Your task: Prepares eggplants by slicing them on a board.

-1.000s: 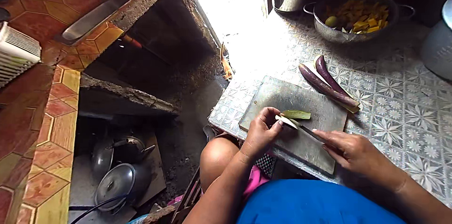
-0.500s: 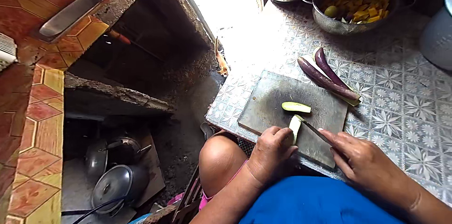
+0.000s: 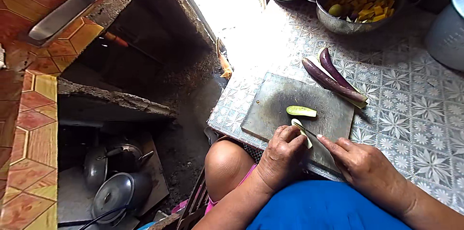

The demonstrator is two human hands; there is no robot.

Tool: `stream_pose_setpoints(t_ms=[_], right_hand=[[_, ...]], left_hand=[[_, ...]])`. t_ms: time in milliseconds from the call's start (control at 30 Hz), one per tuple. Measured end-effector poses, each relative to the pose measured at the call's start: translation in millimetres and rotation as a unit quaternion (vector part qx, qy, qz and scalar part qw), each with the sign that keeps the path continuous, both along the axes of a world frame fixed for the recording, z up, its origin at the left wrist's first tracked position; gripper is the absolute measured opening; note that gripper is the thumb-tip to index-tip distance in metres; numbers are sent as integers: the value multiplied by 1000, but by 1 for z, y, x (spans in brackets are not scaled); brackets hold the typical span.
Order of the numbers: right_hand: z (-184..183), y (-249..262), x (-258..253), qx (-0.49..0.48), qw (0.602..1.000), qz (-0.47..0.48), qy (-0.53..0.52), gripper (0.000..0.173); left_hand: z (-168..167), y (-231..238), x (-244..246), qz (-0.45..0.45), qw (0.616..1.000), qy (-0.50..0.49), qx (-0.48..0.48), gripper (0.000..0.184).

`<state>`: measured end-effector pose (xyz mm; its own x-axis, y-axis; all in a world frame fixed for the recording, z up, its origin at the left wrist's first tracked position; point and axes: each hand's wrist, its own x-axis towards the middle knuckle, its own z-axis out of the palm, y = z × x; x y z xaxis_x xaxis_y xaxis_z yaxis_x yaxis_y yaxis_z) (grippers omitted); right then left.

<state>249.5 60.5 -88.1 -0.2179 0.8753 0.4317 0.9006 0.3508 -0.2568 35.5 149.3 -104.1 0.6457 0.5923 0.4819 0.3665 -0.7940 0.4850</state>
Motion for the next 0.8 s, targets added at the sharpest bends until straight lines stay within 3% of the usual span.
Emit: stream_pose_setpoints(t_ms=[167,333,600,800], right_hand=[[0,0,2,-8,1000,0,-20,44],[4,2,-4,-1,999,-5,-44,45],[-10,21,-17,-17,999,2,-34,42],[-9,8,-9,-13,1000,-1,-25,45]], left_hand=[[0,-5,2,33,999,19,17,38],[-5,-5,7,45,998,5,33,26],[-8,-5,8,44,998,-17,28,25],[-7,-6,5,51,998,-27,28,24]])
